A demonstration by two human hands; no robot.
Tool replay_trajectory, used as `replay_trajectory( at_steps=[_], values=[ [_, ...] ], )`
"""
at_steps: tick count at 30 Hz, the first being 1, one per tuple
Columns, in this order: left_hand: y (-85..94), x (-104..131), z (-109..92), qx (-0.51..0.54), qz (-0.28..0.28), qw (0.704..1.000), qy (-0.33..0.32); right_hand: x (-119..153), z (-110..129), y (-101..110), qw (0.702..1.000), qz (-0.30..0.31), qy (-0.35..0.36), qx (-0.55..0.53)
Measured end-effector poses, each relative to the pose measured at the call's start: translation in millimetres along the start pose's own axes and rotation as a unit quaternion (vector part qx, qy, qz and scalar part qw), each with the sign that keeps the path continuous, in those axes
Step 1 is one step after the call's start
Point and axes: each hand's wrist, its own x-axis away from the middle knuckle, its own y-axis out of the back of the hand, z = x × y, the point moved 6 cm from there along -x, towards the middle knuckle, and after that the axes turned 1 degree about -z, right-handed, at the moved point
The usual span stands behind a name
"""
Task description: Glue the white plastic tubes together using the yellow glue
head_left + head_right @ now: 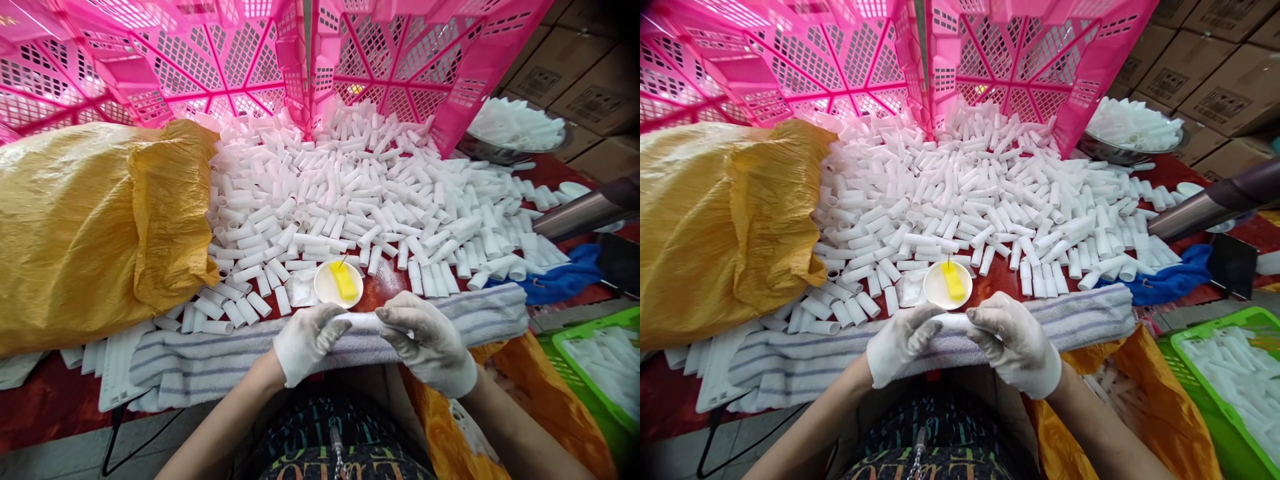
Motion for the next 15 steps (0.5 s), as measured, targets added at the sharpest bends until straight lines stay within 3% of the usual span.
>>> replay_trajectory(
  at_steps=[2,7,11,15],
  values=[
    [3.6,-1.5,1.3,0.024,-0.033,0.999,0.027,2.3,-3.5,-2.0,1.0,0.003,-0.028,-0.014],
    [10.6,-3.2,3.1,0.04,-0.124,0.988,0.079,11.0,-22.5,-6.0,0.978,-0.04,-0.199,-0.056],
    [11.5,-4.9,1.5,-0.018,-0.145,0.987,0.073,13.2,-36.4,-11.7,0.942,-0.049,-0.31,-0.118],
    [9.6,-6.6,0.9,-0.019,-0.132,0.988,0.083,7.7,-43.2,-18.5,0.924,-0.046,-0.35,-0.145]
  ],
)
